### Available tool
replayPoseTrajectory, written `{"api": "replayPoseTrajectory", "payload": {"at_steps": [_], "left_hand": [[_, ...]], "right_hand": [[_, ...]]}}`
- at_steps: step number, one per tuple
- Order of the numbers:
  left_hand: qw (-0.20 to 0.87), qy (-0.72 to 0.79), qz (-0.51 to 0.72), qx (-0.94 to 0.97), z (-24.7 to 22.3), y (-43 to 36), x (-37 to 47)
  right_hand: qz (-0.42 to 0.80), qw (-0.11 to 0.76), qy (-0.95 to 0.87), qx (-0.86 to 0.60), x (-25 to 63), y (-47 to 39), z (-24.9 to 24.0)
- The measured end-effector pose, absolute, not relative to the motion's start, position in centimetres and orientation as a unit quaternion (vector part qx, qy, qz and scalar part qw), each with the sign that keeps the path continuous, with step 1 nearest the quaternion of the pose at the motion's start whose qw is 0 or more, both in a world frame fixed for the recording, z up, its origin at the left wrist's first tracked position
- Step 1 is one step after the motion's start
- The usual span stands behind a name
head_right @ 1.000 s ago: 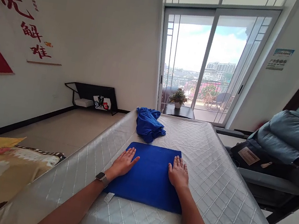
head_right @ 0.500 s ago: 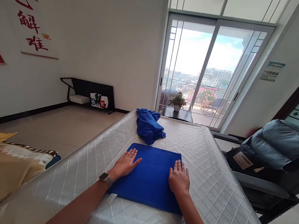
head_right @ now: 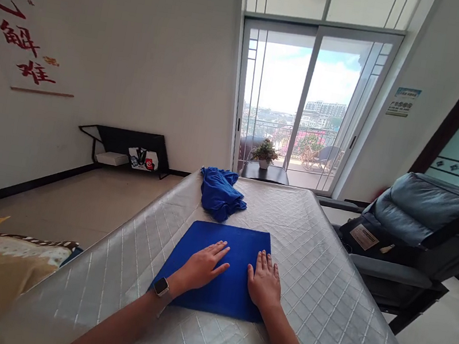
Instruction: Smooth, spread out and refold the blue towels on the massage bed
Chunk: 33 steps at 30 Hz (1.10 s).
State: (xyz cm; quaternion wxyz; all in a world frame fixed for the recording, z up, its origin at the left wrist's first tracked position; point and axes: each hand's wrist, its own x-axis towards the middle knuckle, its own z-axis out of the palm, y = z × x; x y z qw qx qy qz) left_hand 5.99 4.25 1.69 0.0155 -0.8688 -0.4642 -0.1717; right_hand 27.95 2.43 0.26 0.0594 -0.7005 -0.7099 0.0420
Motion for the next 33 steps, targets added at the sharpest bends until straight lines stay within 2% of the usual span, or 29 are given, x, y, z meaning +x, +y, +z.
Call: {"api": "replayPoseTrajectory", "payload": {"at_steps": [4, 9, 15, 23, 28, 33], "left_hand": [[-0.008, -0.376, -0.179, -0.909, 1.3, 2.4, 11.7], [-0.036, -0.396, -0.170, -0.902, 0.0, 2.6, 14.0], [-0.013, -0.452, -0.127, -0.883, -0.5, 3.3, 9.3], [0.002, -0.598, -0.065, -0.799, -1.4, 2.2, -0.8], [0.037, -0.614, -0.076, -0.785, -1.7, 1.1, -1.5], [0.025, -0.609, -0.059, -0.791, -0.9, 0.9, -1.0]], "right_hand": [[0.030, 0.039, -0.725, -0.687, 28.4, 2.2, 0.0], [0.035, 0.032, -0.747, -0.664, 28.8, 2.2, 0.0], [0.054, 0.069, -0.710, -0.699, 28.2, 2.5, -0.1], [0.060, 0.063, -0.708, -0.701, 28.1, 2.5, 0.1], [0.046, 0.053, -0.708, -0.702, 28.0, 2.5, 0.1], [0.002, 0.049, -0.710, -0.702, 27.7, 2.3, 0.6]]}}
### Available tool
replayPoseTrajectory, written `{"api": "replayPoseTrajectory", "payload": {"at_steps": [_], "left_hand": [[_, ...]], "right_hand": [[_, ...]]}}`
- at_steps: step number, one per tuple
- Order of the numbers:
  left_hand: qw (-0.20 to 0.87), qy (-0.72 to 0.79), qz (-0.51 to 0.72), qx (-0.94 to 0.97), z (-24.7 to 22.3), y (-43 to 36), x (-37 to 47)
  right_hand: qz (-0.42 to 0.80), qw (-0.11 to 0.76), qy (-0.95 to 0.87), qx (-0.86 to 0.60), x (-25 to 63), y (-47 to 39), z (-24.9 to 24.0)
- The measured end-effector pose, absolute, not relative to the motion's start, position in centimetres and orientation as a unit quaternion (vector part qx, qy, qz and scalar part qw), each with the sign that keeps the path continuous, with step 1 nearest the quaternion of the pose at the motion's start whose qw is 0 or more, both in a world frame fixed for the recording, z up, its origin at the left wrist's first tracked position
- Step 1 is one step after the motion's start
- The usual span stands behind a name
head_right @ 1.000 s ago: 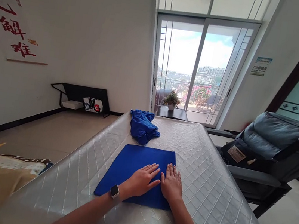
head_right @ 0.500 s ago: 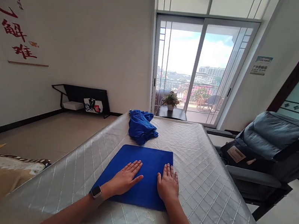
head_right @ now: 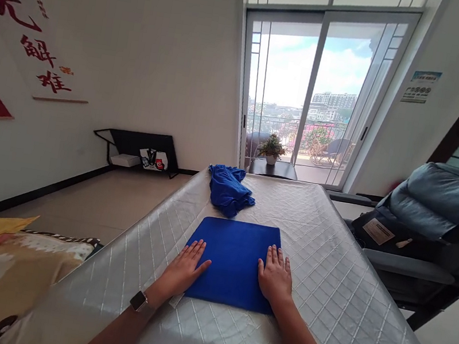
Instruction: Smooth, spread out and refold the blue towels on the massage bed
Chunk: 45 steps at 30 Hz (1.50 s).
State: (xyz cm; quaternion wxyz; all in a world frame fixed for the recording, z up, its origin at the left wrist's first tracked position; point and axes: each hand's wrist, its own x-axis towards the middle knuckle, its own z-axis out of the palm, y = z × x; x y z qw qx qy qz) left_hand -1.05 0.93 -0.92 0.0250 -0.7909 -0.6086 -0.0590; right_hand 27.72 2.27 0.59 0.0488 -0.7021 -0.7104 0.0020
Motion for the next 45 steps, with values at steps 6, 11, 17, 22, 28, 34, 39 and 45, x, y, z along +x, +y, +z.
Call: {"api": "replayPoseTrajectory", "payload": {"at_steps": [6, 11, 17, 22, 28, 34, 39, 45], "left_hand": [[0.008, -0.615, -0.069, -0.785, -0.9, 1.0, -1.0], [0.011, -0.617, -0.077, -0.783, -1.1, 1.0, -1.1], [0.019, -0.604, -0.077, -0.793, 0.0, 0.6, -0.4], [-0.007, -0.479, -0.104, -0.871, 0.8, -0.9, 5.4], [-0.032, -0.342, -0.115, -0.932, 0.5, -2.6, 12.2], [-0.030, -0.386, -0.091, -0.918, -0.2, -2.7, 7.7], [-0.018, -0.516, -0.055, -0.855, -0.9, -3.3, 0.2], [-0.010, -0.587, -0.061, -0.807, -2.2, -4.9, -2.7]], "right_hand": [[-0.018, 0.045, -0.727, -0.685, 28.0, -1.2, 0.8], [0.035, 0.054, -0.724, -0.687, 28.6, -4.9, -0.4], [0.056, 0.059, -0.719, -0.690, 28.7, -5.2, -0.7], [0.065, 0.066, -0.720, -0.688, 28.7, -5.1, -0.7], [0.056, 0.042, -0.739, -0.670, 29.0, -5.2, -0.7], [0.074, 0.056, -0.721, -0.687, 28.8, -5.4, -0.2], [0.076, 0.069, -0.721, -0.685, 28.7, -5.5, -0.4], [0.070, 0.061, -0.718, -0.689, 28.8, -5.3, -0.6]]}}
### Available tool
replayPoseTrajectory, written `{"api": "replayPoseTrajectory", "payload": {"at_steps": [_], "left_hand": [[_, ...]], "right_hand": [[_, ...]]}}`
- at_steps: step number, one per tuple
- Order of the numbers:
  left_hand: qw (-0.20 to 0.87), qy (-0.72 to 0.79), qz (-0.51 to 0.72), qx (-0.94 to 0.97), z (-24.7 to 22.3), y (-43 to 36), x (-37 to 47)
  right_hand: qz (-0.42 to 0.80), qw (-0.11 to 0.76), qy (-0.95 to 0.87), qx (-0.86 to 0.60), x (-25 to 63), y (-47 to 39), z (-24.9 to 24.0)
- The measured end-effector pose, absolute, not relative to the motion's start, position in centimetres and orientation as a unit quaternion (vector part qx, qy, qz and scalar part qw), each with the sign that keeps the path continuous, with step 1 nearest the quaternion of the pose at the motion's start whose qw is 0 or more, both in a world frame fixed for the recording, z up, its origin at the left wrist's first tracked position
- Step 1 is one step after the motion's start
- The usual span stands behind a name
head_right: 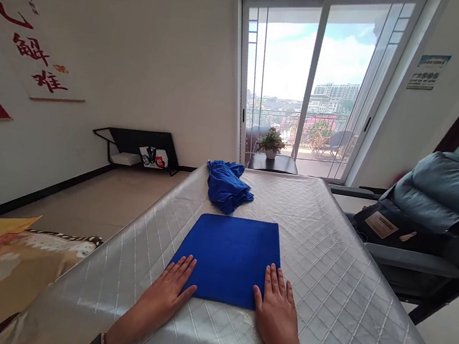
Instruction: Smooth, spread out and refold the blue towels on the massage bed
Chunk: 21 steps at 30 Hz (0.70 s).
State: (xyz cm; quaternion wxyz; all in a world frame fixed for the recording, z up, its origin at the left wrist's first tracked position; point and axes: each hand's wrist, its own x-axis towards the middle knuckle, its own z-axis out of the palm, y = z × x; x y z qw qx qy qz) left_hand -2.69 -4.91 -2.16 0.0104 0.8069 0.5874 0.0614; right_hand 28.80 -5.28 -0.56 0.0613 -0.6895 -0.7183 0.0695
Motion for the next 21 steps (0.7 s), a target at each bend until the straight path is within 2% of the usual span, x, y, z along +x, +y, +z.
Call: {"api": "replayPoseTrajectory", "payload": {"at_steps": [8, 16, 21], "left_hand": [[-0.002, 0.594, 0.103, 0.798, -2.6, -4.9, -2.0], [-0.004, 0.593, 0.117, 0.796, -2.6, -5.2, -1.8], [-0.016, 0.587, 0.118, 0.801, -2.8, -5.3, -2.0]], "right_hand": [[0.023, -0.004, -0.735, -0.678, 28.6, -5.4, 0.5], [0.017, 0.018, -0.764, -0.645, 27.7, -0.4, 3.7], [0.026, 0.017, -0.731, -0.682, 27.8, 3.3, 2.5]]}}
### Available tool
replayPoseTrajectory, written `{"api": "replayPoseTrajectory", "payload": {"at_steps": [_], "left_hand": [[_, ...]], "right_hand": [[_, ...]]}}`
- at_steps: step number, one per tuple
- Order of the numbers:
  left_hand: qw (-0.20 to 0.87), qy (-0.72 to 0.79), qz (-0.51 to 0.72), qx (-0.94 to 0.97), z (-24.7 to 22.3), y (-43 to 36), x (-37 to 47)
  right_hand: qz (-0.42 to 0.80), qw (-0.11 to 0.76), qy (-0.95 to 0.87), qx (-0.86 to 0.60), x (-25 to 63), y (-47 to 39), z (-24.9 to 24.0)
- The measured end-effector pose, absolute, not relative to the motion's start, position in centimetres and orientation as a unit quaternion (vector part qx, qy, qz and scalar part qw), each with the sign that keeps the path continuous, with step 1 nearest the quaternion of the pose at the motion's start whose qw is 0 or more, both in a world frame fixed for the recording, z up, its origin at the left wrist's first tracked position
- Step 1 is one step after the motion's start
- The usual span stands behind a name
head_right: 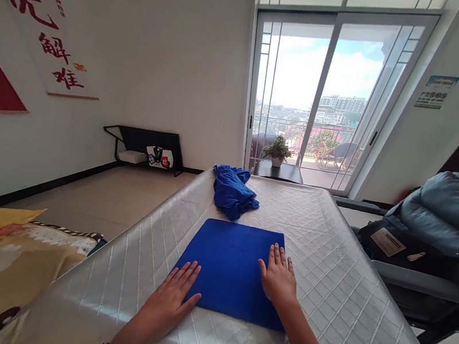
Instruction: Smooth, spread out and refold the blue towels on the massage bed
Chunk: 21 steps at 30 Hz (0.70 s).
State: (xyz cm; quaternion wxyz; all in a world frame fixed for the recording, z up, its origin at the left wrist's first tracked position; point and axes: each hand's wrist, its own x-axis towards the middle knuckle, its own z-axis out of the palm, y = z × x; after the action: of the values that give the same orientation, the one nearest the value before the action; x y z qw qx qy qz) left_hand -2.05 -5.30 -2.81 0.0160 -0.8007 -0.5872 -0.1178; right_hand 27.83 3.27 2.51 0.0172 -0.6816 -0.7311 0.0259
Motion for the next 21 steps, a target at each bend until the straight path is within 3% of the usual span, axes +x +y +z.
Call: {"api": "replayPoseTrajectory", "payload": {"at_steps": [8, 15, 21], "left_hand": [[0.065, -0.563, -0.100, -0.818, -1.7, -4.7, -0.8], [0.018, -0.359, -0.106, -0.927, 3.7, -0.5, 8.6], [-0.019, -0.388, -0.120, -0.914, 1.7, 4.4, 13.8]], "right_hand": [[0.064, 0.065, -0.713, -0.696, 28.6, 3.9, -0.3], [0.060, 0.082, -0.716, -0.691, 28.6, 3.7, -0.2], [0.051, 0.075, -0.729, -0.679, 28.8, 3.5, -0.4]]}}
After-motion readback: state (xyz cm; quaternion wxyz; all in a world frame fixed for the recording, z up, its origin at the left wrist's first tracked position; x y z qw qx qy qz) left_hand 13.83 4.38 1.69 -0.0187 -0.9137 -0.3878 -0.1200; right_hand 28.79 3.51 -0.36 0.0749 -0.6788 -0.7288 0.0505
